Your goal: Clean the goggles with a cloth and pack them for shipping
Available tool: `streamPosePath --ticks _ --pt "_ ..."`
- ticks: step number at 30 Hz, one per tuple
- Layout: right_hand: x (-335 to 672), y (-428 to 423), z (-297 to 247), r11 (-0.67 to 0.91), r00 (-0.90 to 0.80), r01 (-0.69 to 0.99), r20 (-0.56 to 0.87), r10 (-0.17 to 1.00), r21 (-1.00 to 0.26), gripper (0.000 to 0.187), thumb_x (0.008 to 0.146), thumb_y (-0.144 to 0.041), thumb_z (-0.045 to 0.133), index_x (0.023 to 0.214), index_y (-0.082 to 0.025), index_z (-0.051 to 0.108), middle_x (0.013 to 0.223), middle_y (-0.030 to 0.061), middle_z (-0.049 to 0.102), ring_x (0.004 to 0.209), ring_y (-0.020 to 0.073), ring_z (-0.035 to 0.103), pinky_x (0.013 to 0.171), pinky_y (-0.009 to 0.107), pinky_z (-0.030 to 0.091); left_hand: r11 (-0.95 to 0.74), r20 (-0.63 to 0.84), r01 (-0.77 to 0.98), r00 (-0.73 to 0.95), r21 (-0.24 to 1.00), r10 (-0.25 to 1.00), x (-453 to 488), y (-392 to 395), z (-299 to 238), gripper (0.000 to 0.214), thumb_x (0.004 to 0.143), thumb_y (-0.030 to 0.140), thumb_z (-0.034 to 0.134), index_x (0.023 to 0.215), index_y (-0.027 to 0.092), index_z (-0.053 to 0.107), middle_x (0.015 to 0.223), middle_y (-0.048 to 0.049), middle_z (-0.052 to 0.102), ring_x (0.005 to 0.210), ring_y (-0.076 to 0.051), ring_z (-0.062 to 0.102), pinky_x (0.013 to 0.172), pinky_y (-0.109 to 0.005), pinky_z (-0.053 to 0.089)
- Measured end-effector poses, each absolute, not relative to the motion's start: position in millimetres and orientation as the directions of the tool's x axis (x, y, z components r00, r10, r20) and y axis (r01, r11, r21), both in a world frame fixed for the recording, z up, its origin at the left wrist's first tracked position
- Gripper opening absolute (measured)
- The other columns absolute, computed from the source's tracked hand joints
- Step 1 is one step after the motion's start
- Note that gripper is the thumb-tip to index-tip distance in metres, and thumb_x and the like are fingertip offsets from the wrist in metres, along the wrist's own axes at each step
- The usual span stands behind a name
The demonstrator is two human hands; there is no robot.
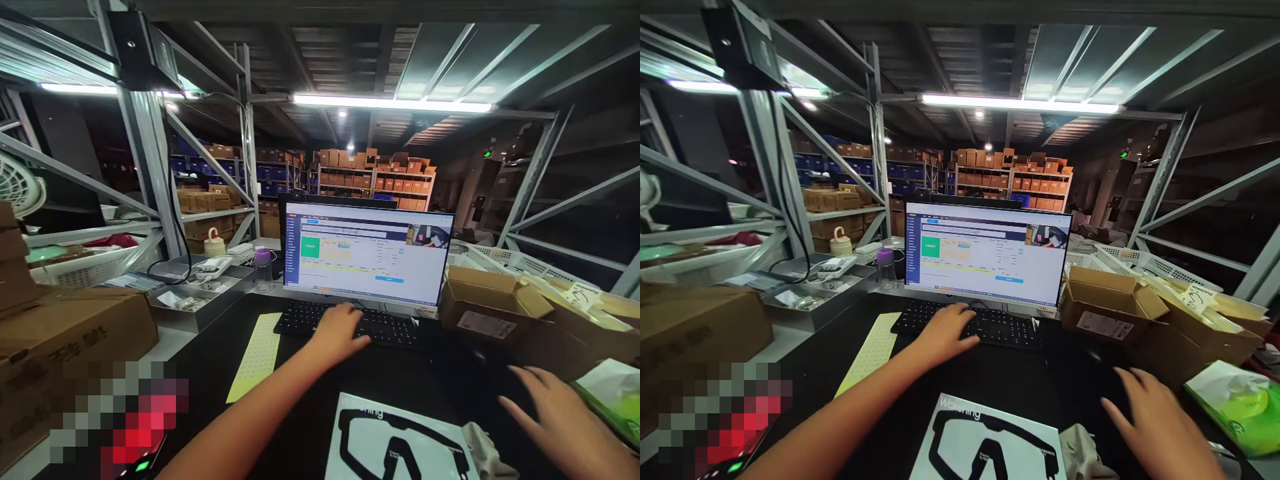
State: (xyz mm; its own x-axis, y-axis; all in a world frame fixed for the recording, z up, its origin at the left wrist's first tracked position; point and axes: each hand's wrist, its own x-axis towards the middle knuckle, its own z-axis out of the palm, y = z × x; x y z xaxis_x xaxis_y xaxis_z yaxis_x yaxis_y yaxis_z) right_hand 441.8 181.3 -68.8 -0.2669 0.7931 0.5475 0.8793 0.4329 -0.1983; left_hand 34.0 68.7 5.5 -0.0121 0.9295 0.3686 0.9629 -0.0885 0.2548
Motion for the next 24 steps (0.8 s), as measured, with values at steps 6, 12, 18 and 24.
streamPosePath --ticks 6,12,18,24 --pt "352.5 231.7 -38.5 0.450 -0.396 0.891 0.391 0.831 -0.054 0.042 0.082 -0.040 0.059 0.117 -0.017 0.068 0.116 0.0170 0.067 0.106 0.0331 0.066 0.093 0.043 0.051 0.251 0.497 0.926 -0.366 0.283 0.787 -46.3 88.3 -54.4 0.041 0.091 0.035 0.053 0.127 0.015 0.056 0.143 -0.0226 0.049 0.134 -0.040 0.044 0.111 -0.056 0.033" --pt "361.4 289.7 -69.9 0.312 -0.246 0.945 0.417 0.875 -0.098 0.046 0.083 -0.039 0.056 0.115 -0.007 0.066 0.109 0.0248 0.068 0.102 0.0407 0.067 0.087 0.050 0.052 0.347 0.563 0.897 -0.441 0.273 0.699 -91.3 80.6 -85.6 0.040 0.094 0.042 0.048 0.120 0.015 0.061 0.141 -0.0224 0.052 0.136 -0.040 0.043 0.114 -0.055 0.031" --pt "382.6 314.7 -113.7 0.368 -0.262 0.917 0.465 0.846 -0.154 0.050 0.088 -0.041 0.046 0.125 -0.011 0.061 0.126 0.0190 0.065 0.119 0.0314 0.063 0.104 0.040 0.048 0.373 0.570 0.888 -0.459 0.269 0.681 -99.7 90.8 -101.5 0.046 0.095 0.042 0.046 0.124 0.009 0.060 0.139 -0.0243 0.055 0.132 -0.039 0.047 0.110 -0.055 0.036" --pt "397.5 332.0 -134.6 0.383 -0.265 0.910 0.491 0.830 -0.156 0.056 0.086 -0.045 0.042 0.128 -0.012 0.057 0.128 0.0172 0.064 0.119 0.0298 0.064 0.100 0.040 0.051 0.360 0.572 0.895 -0.446 0.265 0.688 -102.8 96.5 -109.7 0.045 0.095 0.041 0.048 0.126 0.010 0.059 0.137 -0.0222 0.057 0.131 -0.036 0.049 0.112 -0.054 0.036"
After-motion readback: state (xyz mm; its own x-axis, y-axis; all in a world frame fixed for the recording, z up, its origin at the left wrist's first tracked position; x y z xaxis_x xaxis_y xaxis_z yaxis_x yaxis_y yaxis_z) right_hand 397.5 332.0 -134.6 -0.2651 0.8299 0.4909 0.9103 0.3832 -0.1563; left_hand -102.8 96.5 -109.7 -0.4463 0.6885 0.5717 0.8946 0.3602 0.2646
